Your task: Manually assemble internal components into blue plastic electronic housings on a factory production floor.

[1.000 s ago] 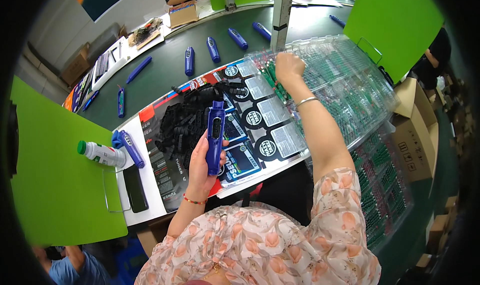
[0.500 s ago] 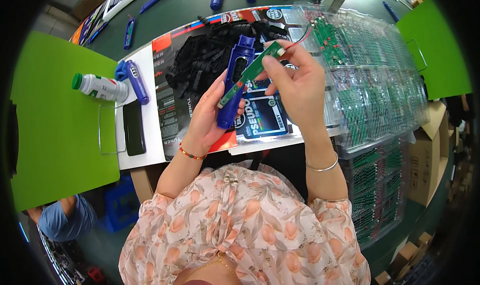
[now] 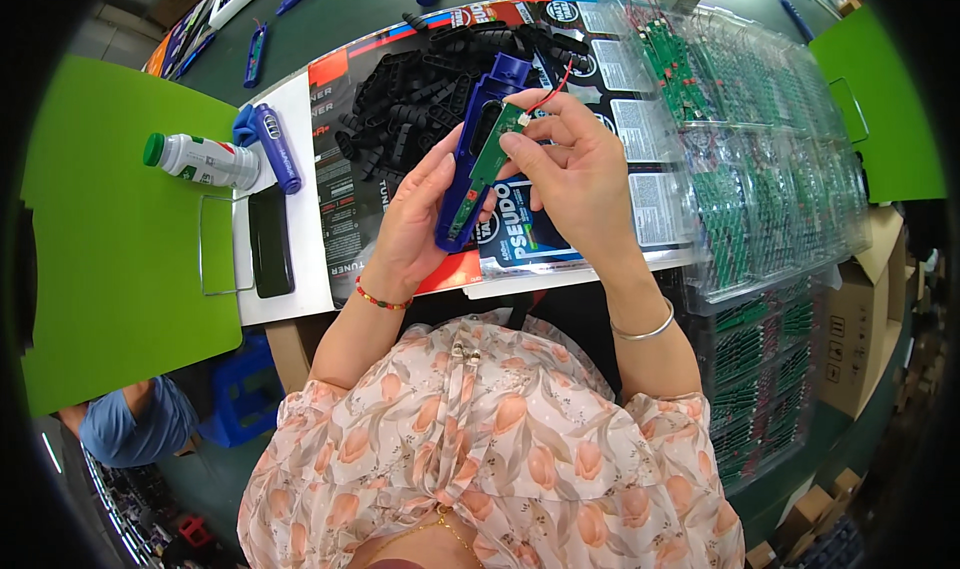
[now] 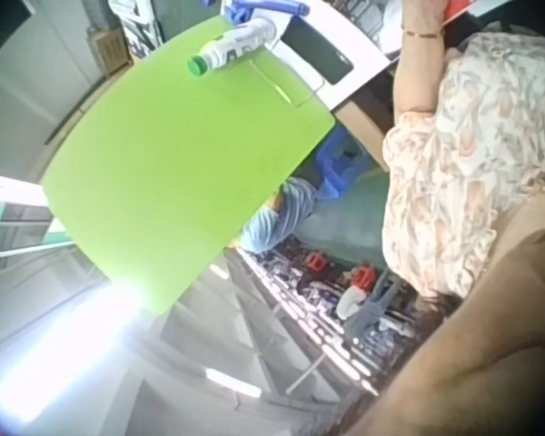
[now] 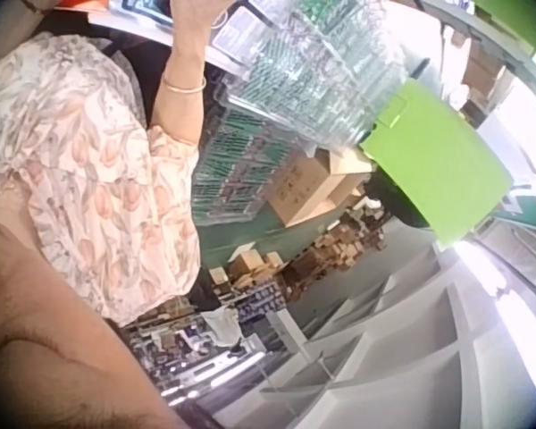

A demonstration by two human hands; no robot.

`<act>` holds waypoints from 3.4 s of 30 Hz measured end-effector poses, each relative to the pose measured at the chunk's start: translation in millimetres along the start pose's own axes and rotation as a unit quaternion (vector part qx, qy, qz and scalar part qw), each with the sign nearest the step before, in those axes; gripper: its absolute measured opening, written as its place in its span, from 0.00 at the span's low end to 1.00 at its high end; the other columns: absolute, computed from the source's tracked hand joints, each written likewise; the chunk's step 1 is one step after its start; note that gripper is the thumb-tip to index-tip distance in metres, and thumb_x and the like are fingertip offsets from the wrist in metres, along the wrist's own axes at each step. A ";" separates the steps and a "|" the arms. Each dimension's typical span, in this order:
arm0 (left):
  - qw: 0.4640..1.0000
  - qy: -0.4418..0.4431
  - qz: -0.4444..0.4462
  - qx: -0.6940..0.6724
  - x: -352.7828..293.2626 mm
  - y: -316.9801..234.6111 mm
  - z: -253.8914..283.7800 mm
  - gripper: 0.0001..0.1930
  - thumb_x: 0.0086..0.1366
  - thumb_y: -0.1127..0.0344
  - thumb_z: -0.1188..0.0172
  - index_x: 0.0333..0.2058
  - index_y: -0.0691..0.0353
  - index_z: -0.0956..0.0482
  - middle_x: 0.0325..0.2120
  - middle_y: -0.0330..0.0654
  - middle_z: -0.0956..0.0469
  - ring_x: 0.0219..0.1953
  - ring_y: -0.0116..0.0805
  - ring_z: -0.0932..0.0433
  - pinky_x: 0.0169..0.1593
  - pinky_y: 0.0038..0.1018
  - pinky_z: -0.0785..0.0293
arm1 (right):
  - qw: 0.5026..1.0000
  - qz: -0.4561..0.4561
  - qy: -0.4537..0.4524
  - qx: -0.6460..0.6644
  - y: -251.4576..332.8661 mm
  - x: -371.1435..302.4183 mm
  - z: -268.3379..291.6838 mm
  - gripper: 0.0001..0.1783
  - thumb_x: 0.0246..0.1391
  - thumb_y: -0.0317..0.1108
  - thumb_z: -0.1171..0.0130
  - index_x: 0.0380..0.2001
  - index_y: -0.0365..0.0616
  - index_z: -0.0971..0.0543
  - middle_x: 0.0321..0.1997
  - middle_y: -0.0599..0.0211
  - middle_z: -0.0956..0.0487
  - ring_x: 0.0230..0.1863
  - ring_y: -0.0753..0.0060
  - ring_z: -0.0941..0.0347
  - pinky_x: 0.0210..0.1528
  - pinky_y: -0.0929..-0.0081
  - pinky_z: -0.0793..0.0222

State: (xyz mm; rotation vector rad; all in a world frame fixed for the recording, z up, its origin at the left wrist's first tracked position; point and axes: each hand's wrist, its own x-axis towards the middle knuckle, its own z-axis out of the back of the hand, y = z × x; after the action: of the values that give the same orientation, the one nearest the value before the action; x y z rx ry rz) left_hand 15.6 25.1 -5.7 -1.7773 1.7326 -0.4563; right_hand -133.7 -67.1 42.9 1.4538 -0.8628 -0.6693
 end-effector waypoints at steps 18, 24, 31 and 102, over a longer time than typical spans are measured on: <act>0.972 -0.044 -0.088 0.212 -6.7 9.3 -4.6 0.24 0.69 0.70 0.46 0.63 0.64 0.36 0.34 0.39 0.22 0.28 0.20 0.25 0.31 0.19 0.27 | 0.969 0.126 -0.063 -0.203 -17.1 6.3 -6.4 0.17 0.48 0.23 0.35 0.44 0.43 0.17 0.29 0.70 0.28 0.23 0.84 0.31 0.26 0.84 0.33; 0.966 -0.074 -0.102 0.226 -3.3 6.2 -6.5 0.24 0.67 0.73 0.44 0.61 0.65 0.34 0.36 0.41 0.20 0.26 0.21 0.24 0.30 0.18 0.26 | 0.975 0.120 -0.112 -0.150 -21.4 1.6 -25.6 0.39 0.45 0.19 0.36 0.62 0.43 0.34 0.28 0.68 0.27 0.23 0.81 0.30 0.28 0.82 0.29; 0.963 -0.099 -0.100 0.231 -3.3 1.1 -4.1 0.23 0.67 0.74 0.44 0.60 0.64 0.31 0.34 0.40 0.19 0.25 0.19 0.24 0.29 0.17 0.26 | 0.991 0.052 -0.088 -0.089 -25.1 7.9 -27.5 0.45 0.48 0.19 0.38 0.68 0.44 0.47 0.28 0.72 0.29 0.27 0.85 0.30 0.30 0.85 0.29; 0.974 -0.026 -0.048 0.219 18.8 -1.6 -18.3 0.24 0.75 0.60 0.56 0.66 0.58 0.41 0.33 0.36 0.26 0.29 0.21 0.28 0.30 0.19 0.28 | 0.891 0.227 -0.177 -0.351 -17.9 29.7 -4.9 0.12 0.42 0.30 0.31 0.33 0.43 0.18 0.34 0.67 0.24 0.27 0.67 0.25 0.29 0.70 0.30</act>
State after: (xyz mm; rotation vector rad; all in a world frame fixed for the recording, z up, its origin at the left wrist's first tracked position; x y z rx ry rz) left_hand 6.9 3.3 6.0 -1.5391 1.3827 -0.7618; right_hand -111.2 -89.6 28.2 0.4558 -1.0501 -0.7861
